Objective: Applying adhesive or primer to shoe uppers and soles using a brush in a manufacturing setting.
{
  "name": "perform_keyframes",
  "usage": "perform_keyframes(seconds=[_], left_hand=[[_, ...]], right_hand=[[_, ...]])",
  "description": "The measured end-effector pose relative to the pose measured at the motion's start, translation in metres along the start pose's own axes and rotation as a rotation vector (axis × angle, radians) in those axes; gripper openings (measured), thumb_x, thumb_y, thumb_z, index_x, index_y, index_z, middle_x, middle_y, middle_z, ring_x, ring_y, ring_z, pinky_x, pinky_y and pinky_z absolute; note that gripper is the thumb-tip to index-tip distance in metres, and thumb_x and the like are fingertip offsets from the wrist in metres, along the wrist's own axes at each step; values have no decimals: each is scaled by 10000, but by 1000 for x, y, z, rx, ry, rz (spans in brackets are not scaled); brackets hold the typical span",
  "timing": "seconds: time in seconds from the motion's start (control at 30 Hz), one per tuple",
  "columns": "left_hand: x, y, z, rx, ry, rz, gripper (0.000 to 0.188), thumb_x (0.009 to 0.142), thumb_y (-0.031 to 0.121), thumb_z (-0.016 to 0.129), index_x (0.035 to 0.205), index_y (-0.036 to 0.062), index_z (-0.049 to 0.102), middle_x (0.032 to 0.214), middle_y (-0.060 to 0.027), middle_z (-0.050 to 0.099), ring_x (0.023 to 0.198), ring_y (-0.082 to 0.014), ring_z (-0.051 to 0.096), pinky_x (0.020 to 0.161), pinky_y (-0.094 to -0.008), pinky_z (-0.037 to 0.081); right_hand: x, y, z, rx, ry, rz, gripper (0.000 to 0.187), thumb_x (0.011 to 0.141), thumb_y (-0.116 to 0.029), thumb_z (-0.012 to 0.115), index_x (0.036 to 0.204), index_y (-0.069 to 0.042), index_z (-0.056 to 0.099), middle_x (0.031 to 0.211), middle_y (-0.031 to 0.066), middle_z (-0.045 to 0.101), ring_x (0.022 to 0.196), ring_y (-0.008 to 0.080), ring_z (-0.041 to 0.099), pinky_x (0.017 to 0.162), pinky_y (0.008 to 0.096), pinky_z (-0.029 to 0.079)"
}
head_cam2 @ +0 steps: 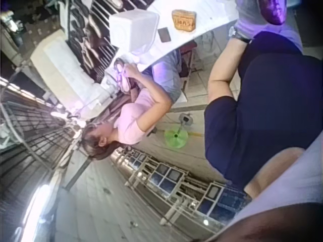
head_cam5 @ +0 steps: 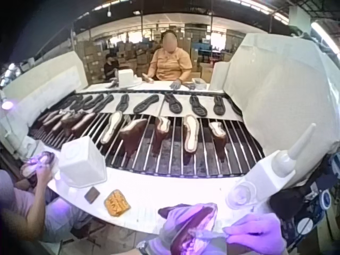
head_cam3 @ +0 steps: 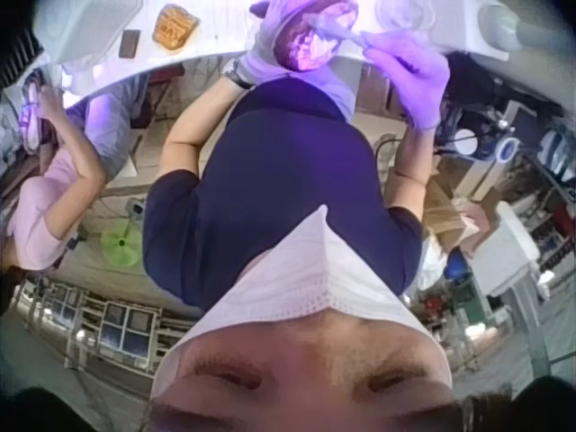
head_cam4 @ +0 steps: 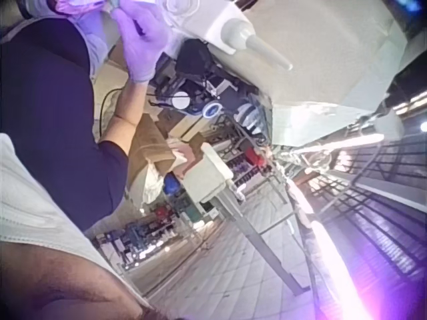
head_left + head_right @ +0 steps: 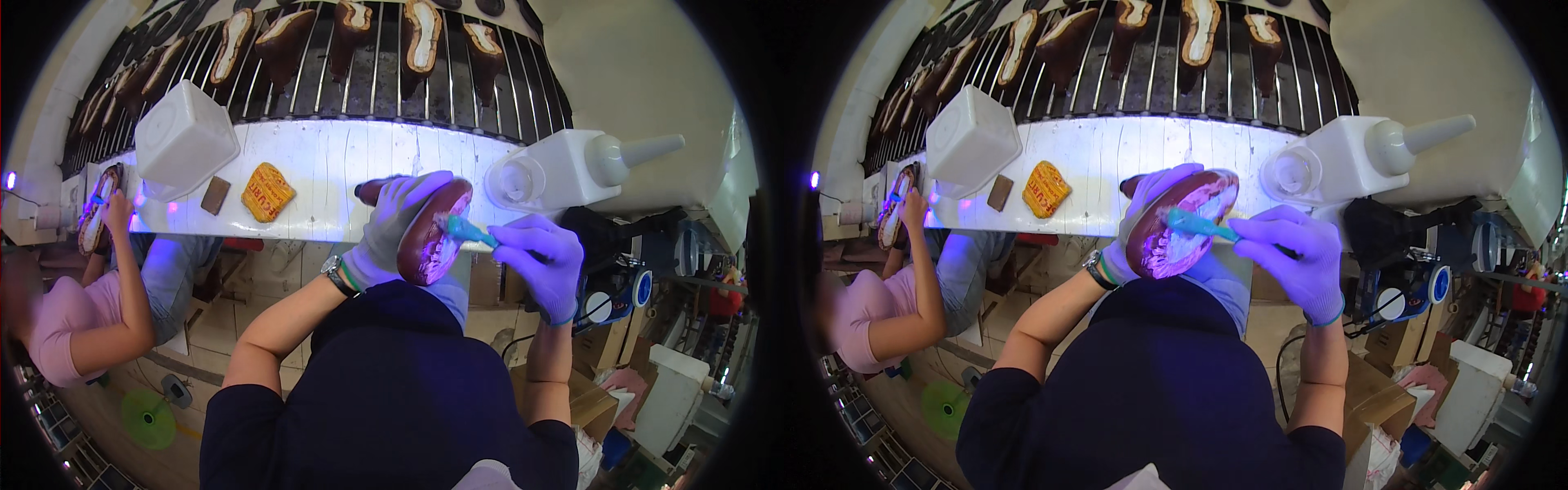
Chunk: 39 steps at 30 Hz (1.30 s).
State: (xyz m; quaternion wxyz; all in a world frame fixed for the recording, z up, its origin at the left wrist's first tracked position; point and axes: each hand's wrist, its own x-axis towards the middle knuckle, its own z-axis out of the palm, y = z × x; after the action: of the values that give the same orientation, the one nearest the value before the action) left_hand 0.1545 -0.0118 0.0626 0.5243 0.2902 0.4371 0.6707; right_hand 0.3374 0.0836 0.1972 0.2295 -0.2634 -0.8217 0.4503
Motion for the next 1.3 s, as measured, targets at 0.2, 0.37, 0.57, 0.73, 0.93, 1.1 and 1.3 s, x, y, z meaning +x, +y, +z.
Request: perform_keyframes(seconds=[0.2,0.37,0.57,0.73,0.93,1.1,1.3], left_hand=[[-7,63,3,665,-258,363,813,652,274,805,1354,75,447,1289,-95,513,1084,-287,542,952,-400,422],[4,86,-1,463,-445,138,934,606,251,860,1403,81,403,1286,-103,534,1150,-289,523,1019,-395,400],[28,68,-13,483,-525,171,930,619,289,882,1396,73,418,1287,-107,550,1169,-244,542,1020,-378,415],[41,84,-15,461,-636,76,910,637,152,890,1405,67,409,1321,-77,561,1203,-178,547,1052,-368,415],[67,81,-31,767,-842,154,708,682,158,859,1294,41,522,1156,-74,642,1022,-142,602,925,-321,485],[72,89,-27,436,-747,-37,735,685,157,864,1313,32,502,1188,-79,627,1074,-152,591,969,-324,470],[89,92,-42,505,-685,-53,803,626,141,896,1332,70,521,1218,-64,616,1120,-152,560,996,-343,458]], right_hand=[[16,-26,-13,-242,-43,-304,276,663,-57,790,935,-31,751,777,96,682,633,164,631,573,268,474],[28,-41,-40,-496,-176,-504,277,710,-145,778,984,-113,756,787,64,669,651,185,645,549,294,486],[34,-26,-40,-256,93,-168,256,730,-90,771,984,-65,748,802,65,677,650,173,637,584,271,492],[42,-36,-36,-323,30,-293,238,737,-88,768,973,-60,743,778,70,659,667,174,643,589,269,485],[64,-37,-47,-329,-114,-468,222,753,-98,755,974,-77,745,798,59,668,678,192,642,594,296,495],[87,-25,-44,-302,41,-418,222,751,-87,751,972,-63,740,801,67,676,683,204,644,609,300,500],[94,-26,-49,-461,-355,-295,201,771,-36,724,972,-40,741,807,76,673,709,143,641,630,266,482]])
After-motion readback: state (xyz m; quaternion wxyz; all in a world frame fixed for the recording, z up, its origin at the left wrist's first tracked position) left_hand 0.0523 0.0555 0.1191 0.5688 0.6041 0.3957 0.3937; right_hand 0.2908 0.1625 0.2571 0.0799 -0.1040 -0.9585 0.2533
